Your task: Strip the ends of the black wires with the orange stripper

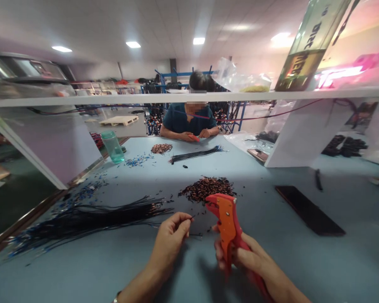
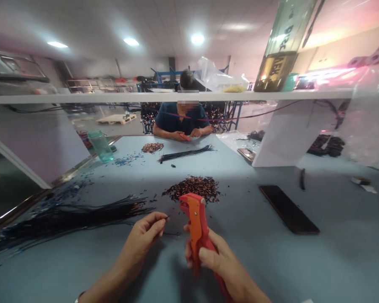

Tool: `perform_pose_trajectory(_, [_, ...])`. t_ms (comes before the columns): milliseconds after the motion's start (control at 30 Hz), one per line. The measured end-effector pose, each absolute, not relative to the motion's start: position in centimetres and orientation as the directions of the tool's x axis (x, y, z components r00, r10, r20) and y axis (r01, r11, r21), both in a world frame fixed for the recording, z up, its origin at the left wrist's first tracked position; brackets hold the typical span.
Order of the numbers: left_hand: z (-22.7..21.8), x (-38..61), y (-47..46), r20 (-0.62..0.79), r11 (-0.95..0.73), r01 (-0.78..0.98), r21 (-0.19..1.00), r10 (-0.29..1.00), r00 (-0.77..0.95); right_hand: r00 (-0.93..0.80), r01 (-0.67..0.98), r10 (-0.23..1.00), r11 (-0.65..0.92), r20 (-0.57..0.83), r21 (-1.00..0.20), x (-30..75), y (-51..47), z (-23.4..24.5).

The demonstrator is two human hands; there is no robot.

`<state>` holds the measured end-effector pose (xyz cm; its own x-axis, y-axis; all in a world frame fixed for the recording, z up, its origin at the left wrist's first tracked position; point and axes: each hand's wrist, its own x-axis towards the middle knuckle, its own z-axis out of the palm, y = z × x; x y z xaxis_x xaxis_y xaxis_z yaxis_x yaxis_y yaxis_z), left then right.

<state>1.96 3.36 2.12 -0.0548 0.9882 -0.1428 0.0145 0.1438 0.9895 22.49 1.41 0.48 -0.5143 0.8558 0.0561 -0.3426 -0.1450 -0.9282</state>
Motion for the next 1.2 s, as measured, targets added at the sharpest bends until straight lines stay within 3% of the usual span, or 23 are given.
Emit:
perform_pose_trajectory(133, [2.1,2.0,3.4,-0.151,0.152,0.023,0.988,0.988,-0.034,-0.516,-0.572,0.854,-0.399,-0.063,-0.717,22.1,1.2,0.2])
perform_pose_trajectory(267, [2.0,2.1,3.4,-0.155,0.155,0.032,0.987,0.988,-0.019,-0.533,-0.661,0.844,-0.456,-0.055,-0.596,21.9,1.5,0.7])
perform_pose_trajectory(467, [2.0,2.3,3.3,-0.159,0.159,0.038,0.987,0.987,-0.012,-0.555,-0.623,0.83,-0.452,-0.045,-0.639,21.8,1.7,0.2])
perform_pose_trajectory(700, [2.2,2.3,3.1,-0.149,0.149,0.018,0.989,0.989,-0.01,-0.48,-0.577,0.858,-0.466,-0.183,-0.671,21.8,1.8,0.6])
perform_pose_trajectory(967, [2.9,2.4,3.0,-0.158,0.157,-0.035,0.987,0.986,-0.044,-0.525,-0.397,0.829,-0.437,-0.191,-0.807,21.8,0.8,0.3])
perform_pose_trajectory(1200, [2.4,1.8,3.2,-0.031,0.036,0.059,0.998,0.997,-0.075,-0.665,-0.461,0.711,-0.632,-0.229,-0.623,21.4,0.7,-0.2])
